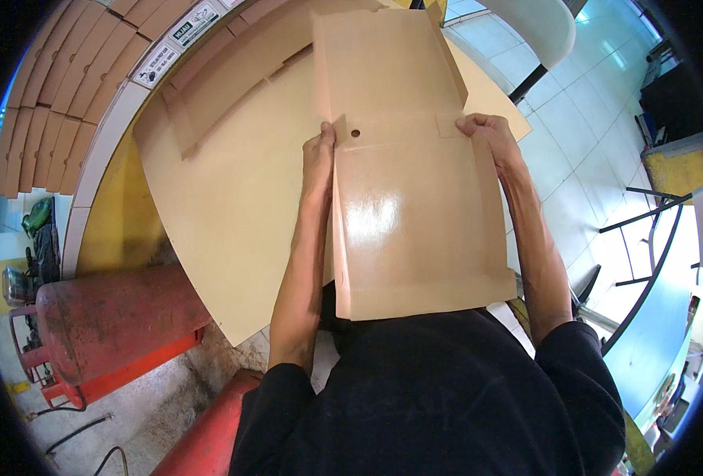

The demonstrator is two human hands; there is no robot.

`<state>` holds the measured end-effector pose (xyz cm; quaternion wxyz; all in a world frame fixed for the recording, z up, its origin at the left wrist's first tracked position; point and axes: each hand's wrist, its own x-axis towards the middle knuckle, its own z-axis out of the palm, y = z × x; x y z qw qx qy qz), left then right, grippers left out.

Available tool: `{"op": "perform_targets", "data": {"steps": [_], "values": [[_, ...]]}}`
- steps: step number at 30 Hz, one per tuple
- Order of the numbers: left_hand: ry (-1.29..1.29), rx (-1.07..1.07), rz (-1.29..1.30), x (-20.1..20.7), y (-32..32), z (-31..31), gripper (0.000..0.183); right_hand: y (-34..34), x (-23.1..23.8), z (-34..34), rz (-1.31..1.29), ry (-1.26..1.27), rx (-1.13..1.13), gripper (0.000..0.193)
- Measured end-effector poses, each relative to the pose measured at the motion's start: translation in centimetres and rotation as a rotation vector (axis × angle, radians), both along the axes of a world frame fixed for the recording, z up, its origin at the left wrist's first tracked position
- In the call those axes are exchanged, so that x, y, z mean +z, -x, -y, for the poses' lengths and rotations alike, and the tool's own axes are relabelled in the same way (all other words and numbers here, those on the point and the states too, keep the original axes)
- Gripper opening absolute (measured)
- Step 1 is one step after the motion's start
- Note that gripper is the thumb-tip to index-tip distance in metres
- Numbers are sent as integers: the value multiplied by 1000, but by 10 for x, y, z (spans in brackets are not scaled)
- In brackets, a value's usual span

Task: The person assembles flat cardboard pizza boxes by folding the flaps and securing them with tape. They repeat this process for multiple boxes, stacking the finished boxes on a nearby counter.

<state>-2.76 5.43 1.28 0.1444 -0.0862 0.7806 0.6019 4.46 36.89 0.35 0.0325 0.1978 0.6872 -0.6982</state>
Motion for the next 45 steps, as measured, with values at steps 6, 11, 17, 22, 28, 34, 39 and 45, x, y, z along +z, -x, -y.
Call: {"op": "perform_targets", "data": {"steps": [6,11,17,22,28,34,39,45], "values": [[-182,42,69,14,-70,-2,74,-2,24,19,64,-145,-158,37],[-199,68,3,1,-81,4,65,-29,15,43,1,327,-396,43],[-175,10,-28,24,-76,11,40,-68,34,49,155,151,-330,47],[-114,79,45,17,-73,-3,48,-66,3,38,77,414,-334,42],[-110,-28,-20,-4,-63,-3,51,-63,1,38,10,472,-237,40],[-118,22,-9,4,-60,0,49,-88,6,30,176,470,-72,38],[-120,20,128,22,-88,-1,52,-86,-6,36,108,333,-240,39],[-98,-19,-61,-3,-111,17,53,-84,-10,27,109,351,-125,39]]}}
